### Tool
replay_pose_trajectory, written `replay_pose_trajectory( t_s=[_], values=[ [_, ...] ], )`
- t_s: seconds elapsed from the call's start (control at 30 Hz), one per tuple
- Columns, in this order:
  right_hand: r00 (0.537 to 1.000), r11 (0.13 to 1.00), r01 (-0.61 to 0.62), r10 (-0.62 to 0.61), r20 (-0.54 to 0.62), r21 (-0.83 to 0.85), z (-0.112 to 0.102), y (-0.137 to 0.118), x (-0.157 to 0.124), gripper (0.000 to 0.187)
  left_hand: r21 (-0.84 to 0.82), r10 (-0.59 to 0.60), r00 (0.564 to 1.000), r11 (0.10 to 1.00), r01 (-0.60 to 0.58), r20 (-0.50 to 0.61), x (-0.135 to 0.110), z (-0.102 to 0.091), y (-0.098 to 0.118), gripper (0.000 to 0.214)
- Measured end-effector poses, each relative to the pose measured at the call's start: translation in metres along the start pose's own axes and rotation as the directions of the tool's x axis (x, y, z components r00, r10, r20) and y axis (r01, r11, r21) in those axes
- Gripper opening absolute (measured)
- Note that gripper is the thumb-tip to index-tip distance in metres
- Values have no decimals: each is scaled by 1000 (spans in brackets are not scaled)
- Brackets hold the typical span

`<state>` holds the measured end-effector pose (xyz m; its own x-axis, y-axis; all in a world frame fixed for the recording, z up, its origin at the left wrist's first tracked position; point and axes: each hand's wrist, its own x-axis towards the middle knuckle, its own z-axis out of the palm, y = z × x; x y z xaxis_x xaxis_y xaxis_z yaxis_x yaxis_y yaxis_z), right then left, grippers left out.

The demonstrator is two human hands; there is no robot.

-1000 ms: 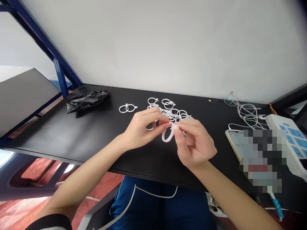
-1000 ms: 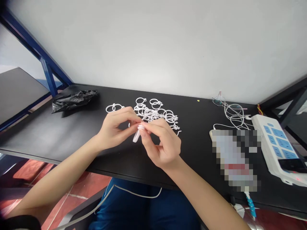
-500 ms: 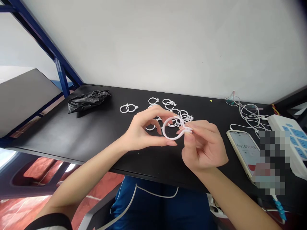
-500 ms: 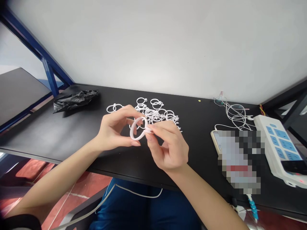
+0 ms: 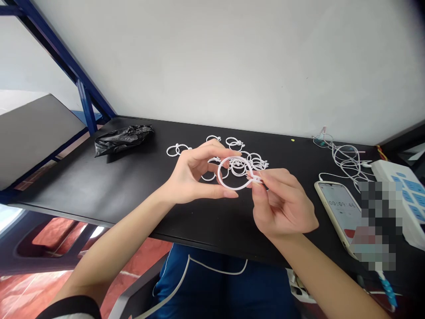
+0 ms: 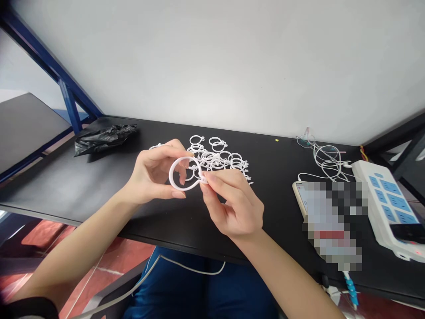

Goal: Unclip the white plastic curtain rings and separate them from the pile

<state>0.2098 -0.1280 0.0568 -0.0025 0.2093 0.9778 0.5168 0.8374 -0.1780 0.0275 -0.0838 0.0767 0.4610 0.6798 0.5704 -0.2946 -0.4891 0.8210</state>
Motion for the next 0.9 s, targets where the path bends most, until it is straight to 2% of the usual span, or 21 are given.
replay_pose_trajectory(
  t_s=[0.33,0.53,0.9],
  values=[
    [1000,1000,0,0,-2,30,-3,2,0,33,58,30,999,998,-28,-23,-1,-1,-1,54],
    [1000,998,13,-14,21,56,-5,0,1,29,50,60,998,997,-60,12,-1,-2,0,58],
    [997,990,-10,0,73,138,-9,-5,0,28,77,41,997,996,-46,73,-1,-2,6,59]
  ],
)
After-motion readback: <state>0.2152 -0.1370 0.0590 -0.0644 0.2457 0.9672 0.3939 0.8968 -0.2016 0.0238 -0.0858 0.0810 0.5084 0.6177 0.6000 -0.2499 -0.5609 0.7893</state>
